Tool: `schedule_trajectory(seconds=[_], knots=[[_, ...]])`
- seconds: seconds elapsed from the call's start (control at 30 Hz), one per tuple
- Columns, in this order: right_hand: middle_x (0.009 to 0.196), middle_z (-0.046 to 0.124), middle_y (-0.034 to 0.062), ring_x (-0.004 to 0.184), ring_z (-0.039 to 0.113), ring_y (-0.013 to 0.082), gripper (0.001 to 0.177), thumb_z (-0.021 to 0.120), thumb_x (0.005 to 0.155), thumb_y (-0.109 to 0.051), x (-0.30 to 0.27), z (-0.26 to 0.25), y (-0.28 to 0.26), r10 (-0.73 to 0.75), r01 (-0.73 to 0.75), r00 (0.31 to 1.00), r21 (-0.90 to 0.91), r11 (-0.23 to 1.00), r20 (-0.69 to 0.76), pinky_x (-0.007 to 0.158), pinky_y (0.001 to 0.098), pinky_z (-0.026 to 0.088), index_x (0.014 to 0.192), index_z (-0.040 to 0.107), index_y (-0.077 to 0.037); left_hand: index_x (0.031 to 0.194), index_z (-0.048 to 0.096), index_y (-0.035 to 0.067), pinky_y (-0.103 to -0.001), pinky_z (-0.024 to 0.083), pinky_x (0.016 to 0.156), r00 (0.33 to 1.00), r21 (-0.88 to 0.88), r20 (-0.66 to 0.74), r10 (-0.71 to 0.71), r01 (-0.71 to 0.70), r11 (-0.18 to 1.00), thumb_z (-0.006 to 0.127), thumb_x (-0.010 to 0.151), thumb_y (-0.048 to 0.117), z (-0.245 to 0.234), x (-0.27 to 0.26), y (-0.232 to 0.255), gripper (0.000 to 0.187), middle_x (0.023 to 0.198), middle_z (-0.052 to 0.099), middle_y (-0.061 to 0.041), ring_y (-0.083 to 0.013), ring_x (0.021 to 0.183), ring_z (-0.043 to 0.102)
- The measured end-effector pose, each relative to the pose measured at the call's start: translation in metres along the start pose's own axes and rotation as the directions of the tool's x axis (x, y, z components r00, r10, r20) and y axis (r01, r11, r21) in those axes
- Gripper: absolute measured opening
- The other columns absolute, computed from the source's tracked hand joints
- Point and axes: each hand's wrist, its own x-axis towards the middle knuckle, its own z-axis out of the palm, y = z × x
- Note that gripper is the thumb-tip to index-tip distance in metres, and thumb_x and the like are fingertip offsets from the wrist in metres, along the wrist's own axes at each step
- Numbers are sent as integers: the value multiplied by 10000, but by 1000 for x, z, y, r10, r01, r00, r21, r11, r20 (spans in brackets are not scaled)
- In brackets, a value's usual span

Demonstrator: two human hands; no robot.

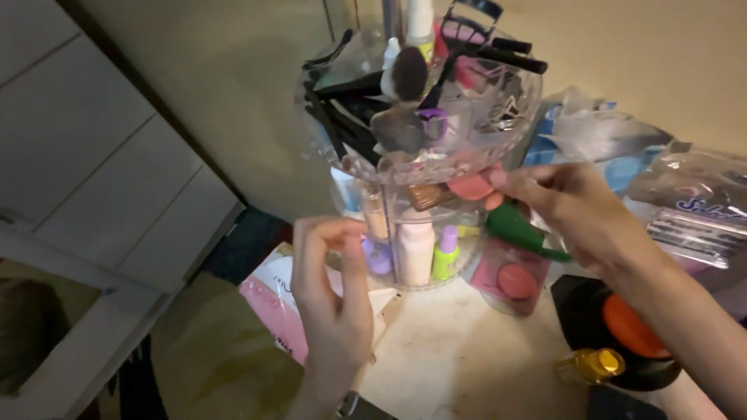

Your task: Clean makeup containers and products with a tissue and organize them into a rotating organizer.

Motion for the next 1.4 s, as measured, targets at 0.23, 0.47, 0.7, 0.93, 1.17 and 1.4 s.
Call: schedule_trajectory(seconds=[0.23,0.47,0.7,0.93,1.17,1.4], knots=[[624,637,57,414,482,168,314,692,955,-314,6,8,-13,17,-19,1000,-102,995,-21,363,326,364,905,828,-36,1072,611,-9,-287,487,805,998,46,33,-62,60,997,524,1045,39,0,-3,-18,103,1059,575,-88,-170,927,584],[557,627,60,471,526,127,311,727,939,-280,26,0,12,-379,338,925,-400,852,-25,445,299,428,771,767,-21,1051,615,-15,-283,497,771,997,85,76,9,-15,996,535,1035,28,2,1,-34,93,1064,586,-92,-166,917,601],[845,631,-30,680,581,103,252,673,999,-181,-3,-24,12,-412,402,899,-89,911,-151,534,276,419,1179,682,-5,1087,630,8,-321,513,847,999,37,2,-37,37,999,516,1028,70,-26,14,-88,142,1106,571,-89,-188,980,593],[930,695,50,834,646,85,532,437,1017,-42,3,-41,73,-430,435,900,-77,897,67,694,244,526,1543,506,-76,1317,551,1,-403,446,1083,1000,-9,16,0,0,1000,408,1086,211,-39,50,-95,344,1339,534,-139,-241,1272,527],[783,639,21,669,589,85,776,452,937,-33,3,-16,87,-280,298,933,-51,953,225,628,244,513,1652,222,-227,1384,502,7,-416,383,1132,997,-19,70,-14,16,1000,344,1091,279,-32,45,-98,430,1406,486,-148,-259,1343,464],[783,605,4,676,576,79,765,461,977,-51,16,-10,92,-297,316,921,-40,948,251,634,245,511,1657,161,-230,1450,454,12,-430,319,1180,992,-19,120,-36,39,999,281,1096,347,-28,37,-104,517,1472,437,-156,-277,1413,401]])
